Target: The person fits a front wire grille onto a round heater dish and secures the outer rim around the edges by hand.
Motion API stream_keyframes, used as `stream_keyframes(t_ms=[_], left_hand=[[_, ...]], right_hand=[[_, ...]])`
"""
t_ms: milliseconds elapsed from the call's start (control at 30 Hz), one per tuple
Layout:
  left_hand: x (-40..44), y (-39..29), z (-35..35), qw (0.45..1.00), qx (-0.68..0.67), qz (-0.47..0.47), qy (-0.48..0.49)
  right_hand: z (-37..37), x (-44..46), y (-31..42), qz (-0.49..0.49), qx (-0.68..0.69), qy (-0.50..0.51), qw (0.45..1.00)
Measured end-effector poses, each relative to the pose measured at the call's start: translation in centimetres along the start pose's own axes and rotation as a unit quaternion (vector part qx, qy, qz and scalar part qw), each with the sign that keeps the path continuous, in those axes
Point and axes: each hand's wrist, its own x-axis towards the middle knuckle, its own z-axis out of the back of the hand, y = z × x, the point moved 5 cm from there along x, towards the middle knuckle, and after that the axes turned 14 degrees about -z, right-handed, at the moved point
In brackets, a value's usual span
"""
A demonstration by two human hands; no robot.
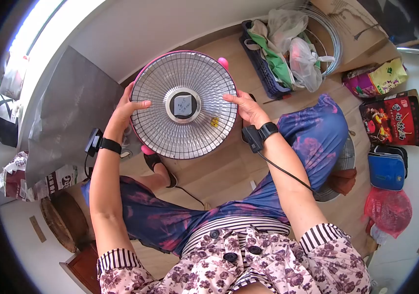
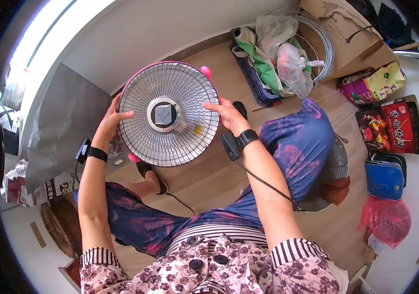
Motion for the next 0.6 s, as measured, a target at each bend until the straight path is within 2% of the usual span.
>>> stream_keyframes(t_ms=[33,167,233,267,333,400,600], left_hand=[[0.0,0.2,0.0,1.0,-0.005,0.001,0.001],[0.2,0.3,0.1,1.0,-0.004,-0.005,0.002],[0.0,-0.1,-0.3,1.0,0.0,0.005,0.002],[0.0,0.0,-0.3,1.0,0.004,0.003,0.003],[0.2,0.2,-0.2,1.0,0.01,-0.002,0.007],[0.1,0.0,-0.3,1.0,0.011,-0.005,0.008],[0.2,0.2,-0.1,1.0,-0.003,0.006,0.01]], right_hand=[[0.0,-0.1,0.1,-0.003,0.004,0.002,1.0],[0.8,-0.3,1.7,-0.06,-0.141,-0.063,0.986],[0.9,-1.0,4.1,-0.081,-0.245,-0.109,0.96],[0.8,-2.1,5.9,-0.097,-0.32,-0.168,0.928],[1.1,-2.9,9.8,-0.071,-0.377,-0.216,0.898],[1.4,-3.9,14.7,-0.059,-0.408,-0.18,0.893],[4.0,-9.2,26.0,-0.025,-0.402,-0.183,0.897]])
